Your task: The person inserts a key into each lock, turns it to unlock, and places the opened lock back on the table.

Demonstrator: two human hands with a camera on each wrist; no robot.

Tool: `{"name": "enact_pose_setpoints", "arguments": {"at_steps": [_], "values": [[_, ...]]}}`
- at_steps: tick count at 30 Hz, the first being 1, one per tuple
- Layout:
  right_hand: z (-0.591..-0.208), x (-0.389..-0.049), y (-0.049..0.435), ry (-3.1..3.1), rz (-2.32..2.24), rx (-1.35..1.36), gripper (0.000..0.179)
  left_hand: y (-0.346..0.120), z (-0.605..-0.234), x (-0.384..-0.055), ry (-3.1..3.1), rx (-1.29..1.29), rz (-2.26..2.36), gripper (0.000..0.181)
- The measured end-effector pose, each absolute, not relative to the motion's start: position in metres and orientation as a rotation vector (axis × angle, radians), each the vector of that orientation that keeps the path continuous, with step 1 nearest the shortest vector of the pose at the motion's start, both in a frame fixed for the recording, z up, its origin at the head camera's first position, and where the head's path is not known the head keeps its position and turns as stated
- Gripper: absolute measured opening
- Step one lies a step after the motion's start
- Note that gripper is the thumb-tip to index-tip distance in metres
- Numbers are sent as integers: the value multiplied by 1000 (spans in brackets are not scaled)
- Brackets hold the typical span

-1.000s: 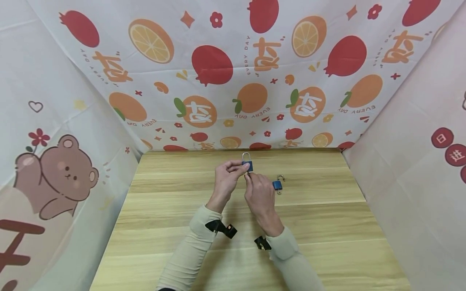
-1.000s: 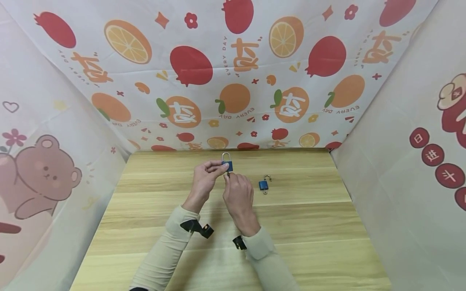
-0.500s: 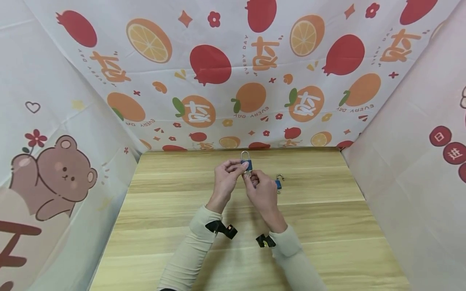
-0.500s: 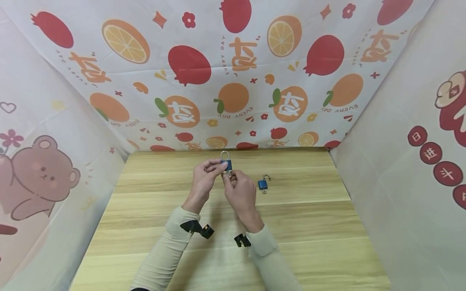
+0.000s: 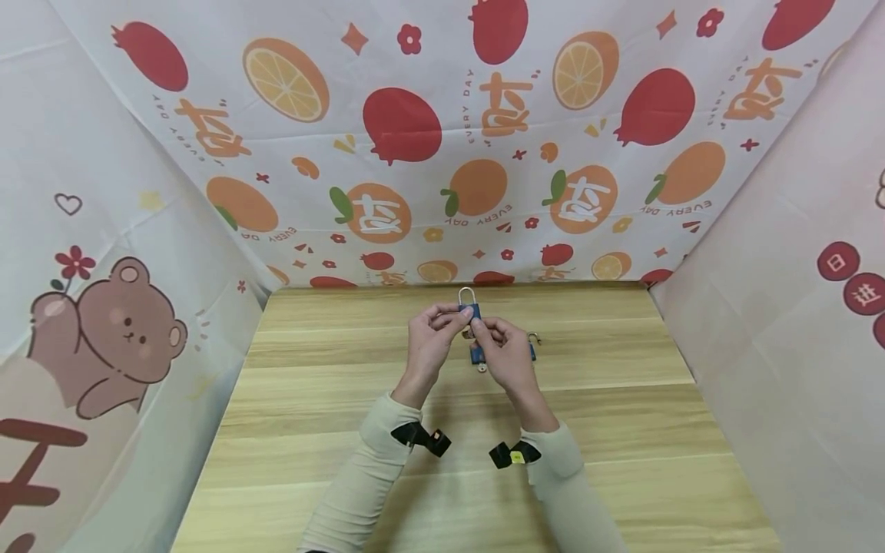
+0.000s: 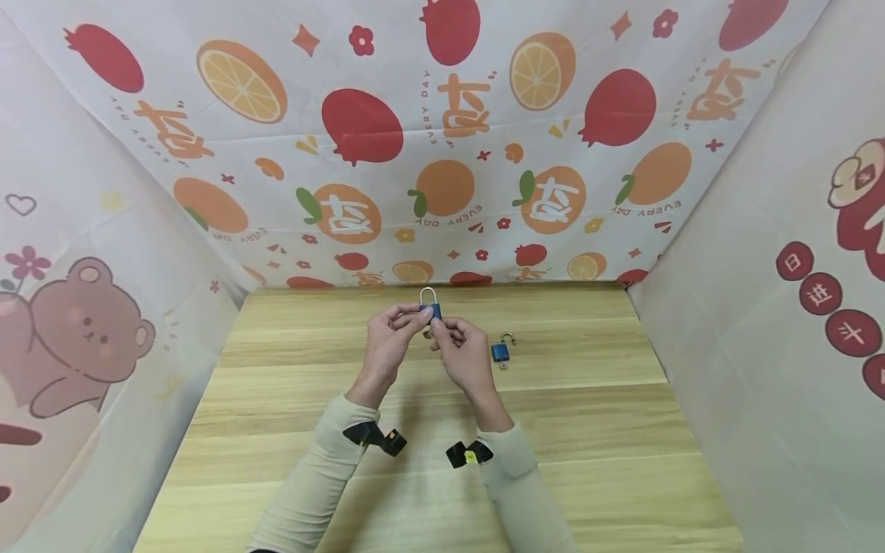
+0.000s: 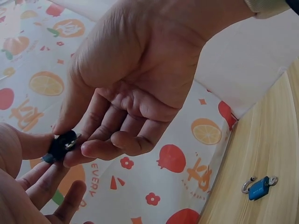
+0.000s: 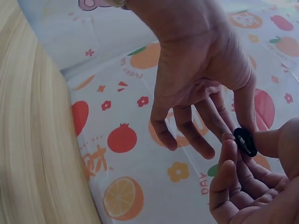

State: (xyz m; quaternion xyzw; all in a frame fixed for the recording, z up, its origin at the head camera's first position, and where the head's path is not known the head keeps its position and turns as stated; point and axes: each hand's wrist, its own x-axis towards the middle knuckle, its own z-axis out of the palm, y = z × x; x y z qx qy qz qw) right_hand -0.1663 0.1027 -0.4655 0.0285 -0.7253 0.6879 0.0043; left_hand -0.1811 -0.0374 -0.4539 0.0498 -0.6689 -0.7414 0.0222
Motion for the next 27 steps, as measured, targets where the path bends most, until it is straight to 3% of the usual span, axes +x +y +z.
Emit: {"name": "enact_pose_setpoints", "arguments": {"at_steps": [17, 27], "values": [[-467, -170, 108, -2228, 2227, -44, 23, -26, -460, -183, -2140, 21, -2146, 24], [-463, -169, 105, -2163, 2336, -50, 22, -40, -469, -198, -2105, -134, -2253, 39]]}}
